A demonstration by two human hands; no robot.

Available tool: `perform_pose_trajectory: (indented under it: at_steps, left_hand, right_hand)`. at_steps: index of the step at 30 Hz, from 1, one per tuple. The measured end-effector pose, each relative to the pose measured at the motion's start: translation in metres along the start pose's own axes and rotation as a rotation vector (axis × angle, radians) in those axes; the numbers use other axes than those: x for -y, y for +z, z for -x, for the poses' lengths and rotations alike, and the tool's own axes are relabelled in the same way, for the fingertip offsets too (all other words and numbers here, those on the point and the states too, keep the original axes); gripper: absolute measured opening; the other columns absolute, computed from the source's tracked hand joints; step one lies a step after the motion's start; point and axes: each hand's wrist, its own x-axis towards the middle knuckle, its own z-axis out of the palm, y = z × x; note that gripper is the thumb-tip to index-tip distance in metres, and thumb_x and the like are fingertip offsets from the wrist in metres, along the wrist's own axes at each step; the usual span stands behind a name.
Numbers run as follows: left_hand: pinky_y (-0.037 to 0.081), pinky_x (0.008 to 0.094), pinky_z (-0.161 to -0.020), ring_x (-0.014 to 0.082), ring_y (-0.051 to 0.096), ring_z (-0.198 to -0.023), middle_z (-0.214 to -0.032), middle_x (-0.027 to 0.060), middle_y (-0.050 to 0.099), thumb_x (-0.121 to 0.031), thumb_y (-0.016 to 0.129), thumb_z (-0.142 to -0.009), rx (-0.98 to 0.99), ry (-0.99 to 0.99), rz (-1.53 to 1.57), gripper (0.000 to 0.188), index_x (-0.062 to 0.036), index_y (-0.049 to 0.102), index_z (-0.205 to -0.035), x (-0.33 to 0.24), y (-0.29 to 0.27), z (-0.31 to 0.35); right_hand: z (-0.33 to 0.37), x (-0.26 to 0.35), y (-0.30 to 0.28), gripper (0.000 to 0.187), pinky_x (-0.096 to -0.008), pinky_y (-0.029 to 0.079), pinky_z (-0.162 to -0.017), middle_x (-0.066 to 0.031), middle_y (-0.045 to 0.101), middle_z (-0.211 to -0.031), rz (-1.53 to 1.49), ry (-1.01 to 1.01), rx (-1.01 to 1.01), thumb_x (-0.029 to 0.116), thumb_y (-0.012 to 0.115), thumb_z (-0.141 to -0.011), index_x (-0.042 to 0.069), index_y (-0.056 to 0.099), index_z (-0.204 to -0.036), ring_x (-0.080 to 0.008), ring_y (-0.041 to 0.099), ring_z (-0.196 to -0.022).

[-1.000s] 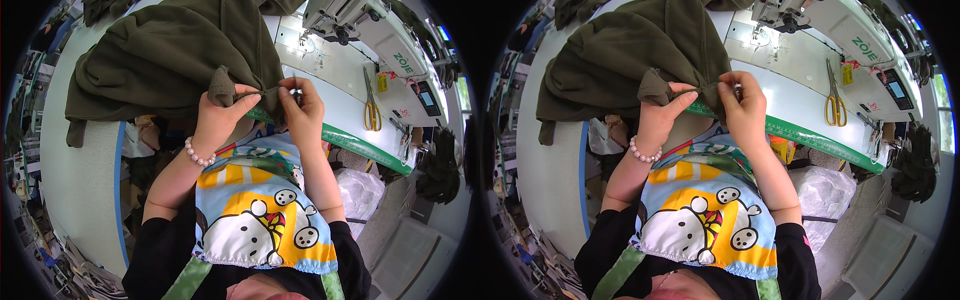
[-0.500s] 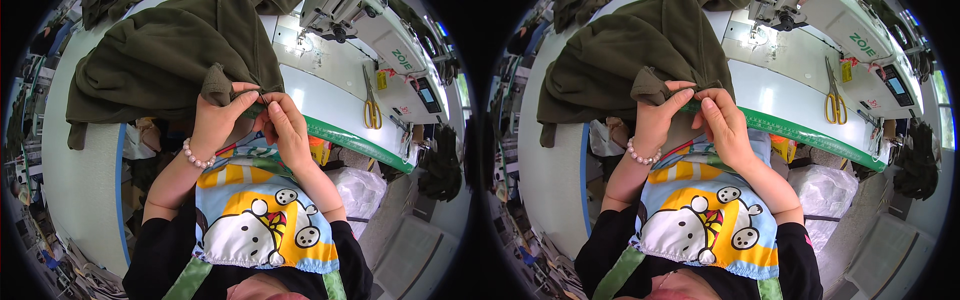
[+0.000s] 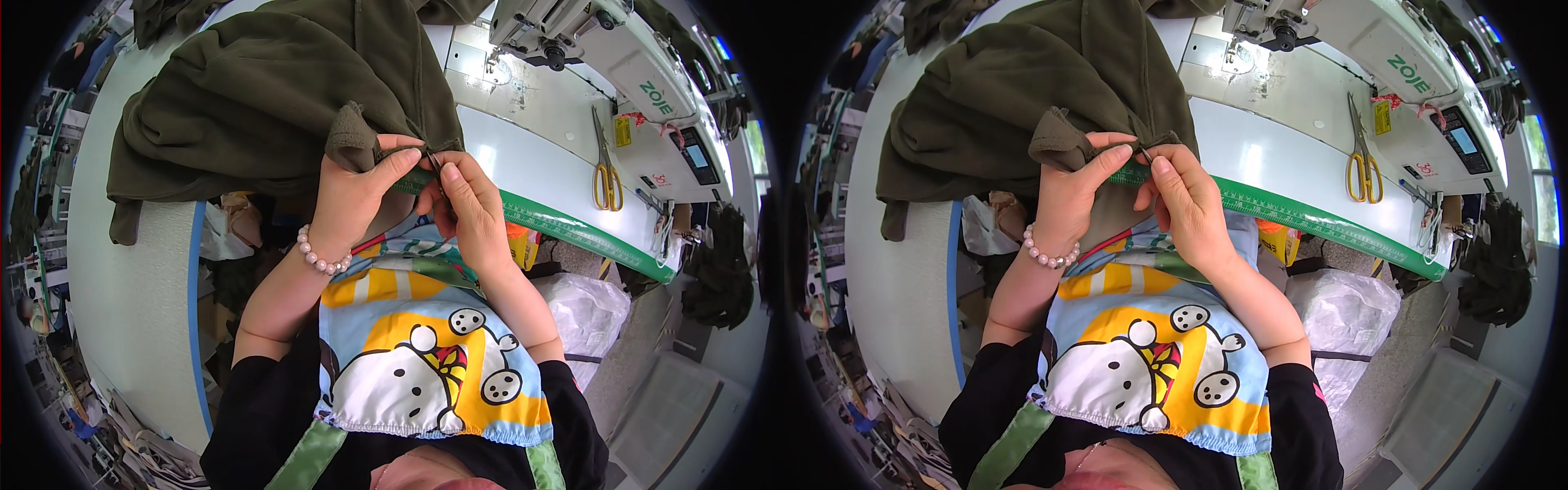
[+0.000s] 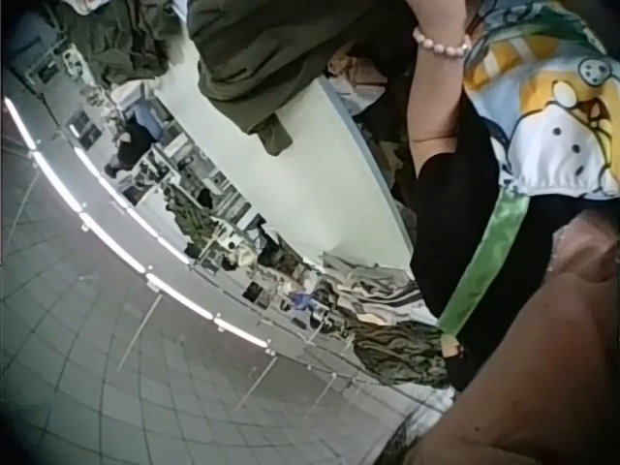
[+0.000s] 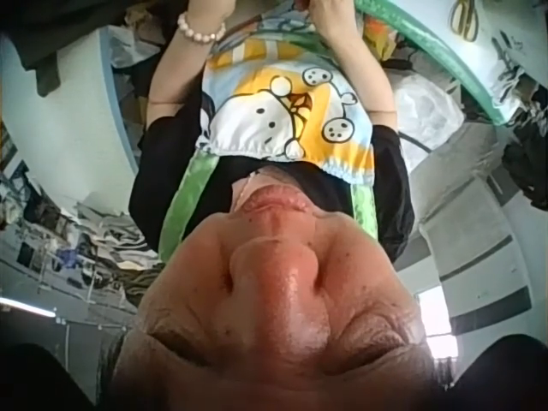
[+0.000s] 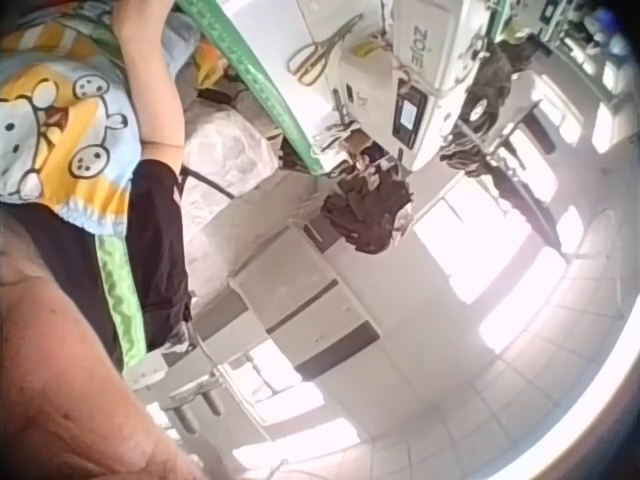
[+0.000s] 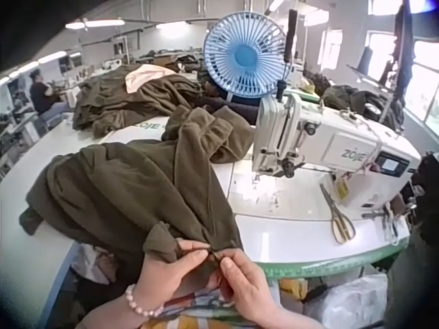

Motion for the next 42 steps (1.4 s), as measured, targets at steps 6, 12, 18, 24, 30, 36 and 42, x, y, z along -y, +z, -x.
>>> perform_pose_trajectory:
  at_steps: [6,12,18,24,30,36,42]
  left_hand:
    - [0.047,0.022,-0.074,0.0088,0.06,-0.079,-0.084,0.0056,0.067,-0.006,0.066,-0.081,-0.005,0.001,0.015,0.014,0.0024,0.067,-0.092,0.002,0.0,0.001]
    - [0.045,0.0217,-0.076,0.0089,0.058,-0.082,-0.087,0.0048,0.065,-0.005,0.065,-0.081,0.003,-0.021,-0.014,0.015,0.0017,0.067,-0.094,0.004,0.0,0.003]
    - [0.047,0.0218,-0.073,0.0081,0.059,-0.077,-0.085,0.0035,0.066,-0.006,0.068,-0.08,-0.046,0.034,-0.027,0.013,0.0006,0.068,-0.091,0.006,0.0,0.004]
    - [0.045,0.0222,-0.069,0.0073,0.057,-0.074,-0.08,0.0033,0.064,-0.007,0.067,-0.081,-0.069,0.109,-0.157,0.011,0.0006,0.066,-0.089,0.005,0.002,0.005]
    - [0.043,0.0232,-0.064,0.0059,0.053,-0.071,-0.073,0.0027,0.059,-0.01,0.064,-0.084,-0.05,0.238,-0.428,0.011,0.0008,0.062,-0.087,0.004,0.0,0.004]
    - [0.042,0.0226,-0.064,0.0054,0.051,-0.071,-0.073,-0.0001,0.057,-0.011,0.063,-0.085,-0.013,0.078,-0.23,0.012,0.0005,0.061,-0.087,0.008,-0.003,-0.002]
    - [0.042,0.0215,-0.067,0.0053,0.051,-0.073,-0.078,-0.0009,0.059,-0.011,0.063,-0.086,-0.066,0.049,-0.177,0.012,0.0003,0.063,-0.088,0.005,0.001,-0.002]
  right_hand:
    - [-0.001,0.0,0.002,0.033,-0.0172,0.027,-0.042,-0.0039,0.057,-0.068,-0.03,-0.015,-0.018,0.031,0.036,-0.099,0.004,0.053,-0.107,-0.004,0.04,-0.046]
    - [-0.004,-0.002,0.002,0.029,-0.0174,0.026,-0.041,-0.0037,0.057,-0.067,-0.084,0.007,-0.022,0.029,0.038,-0.098,0.004,0.053,-0.102,-0.0043,0.04,-0.046]
    - [-0.005,-0.005,-0.001,0.025,-0.0166,0.027,-0.042,-0.0032,0.055,-0.066,-0.21,-0.025,-0.048,0.026,0.042,-0.097,0.004,0.053,-0.095,-0.0046,0.04,-0.048]
    - [-0.016,0.0,0.003,0.017,-0.0159,0.031,-0.045,-0.0017,0.054,-0.066,0.234,-0.506,-0.334,0.019,0.052,-0.093,0.002,0.056,-0.091,-0.0045,0.043,-0.051]
    - [-0.022,0.002,-0.017,0.011,-0.0167,0.034,-0.047,0.0003,0.055,-0.071,0.371,-0.303,-0.268,0.011,0.064,-0.085,0.002,0.059,-0.089,-0.0027,0.045,-0.055]
    - [-0.026,0.001,-0.017,0.014,-0.0167,0.034,-0.048,0.0005,0.056,-0.073,0.244,-0.104,-0.285,0.012,0.063,-0.086,0.002,0.058,-0.094,-0.0019,0.044,-0.056]
    - [0.007,0.018,-0.004,0.019,-0.016,0.033,-0.046,-0.001,0.056,-0.074,0.367,-0.562,-0.266,0.014,0.056,-0.091,0.0,0.052,-0.103,-0.0025,0.041,-0.052]
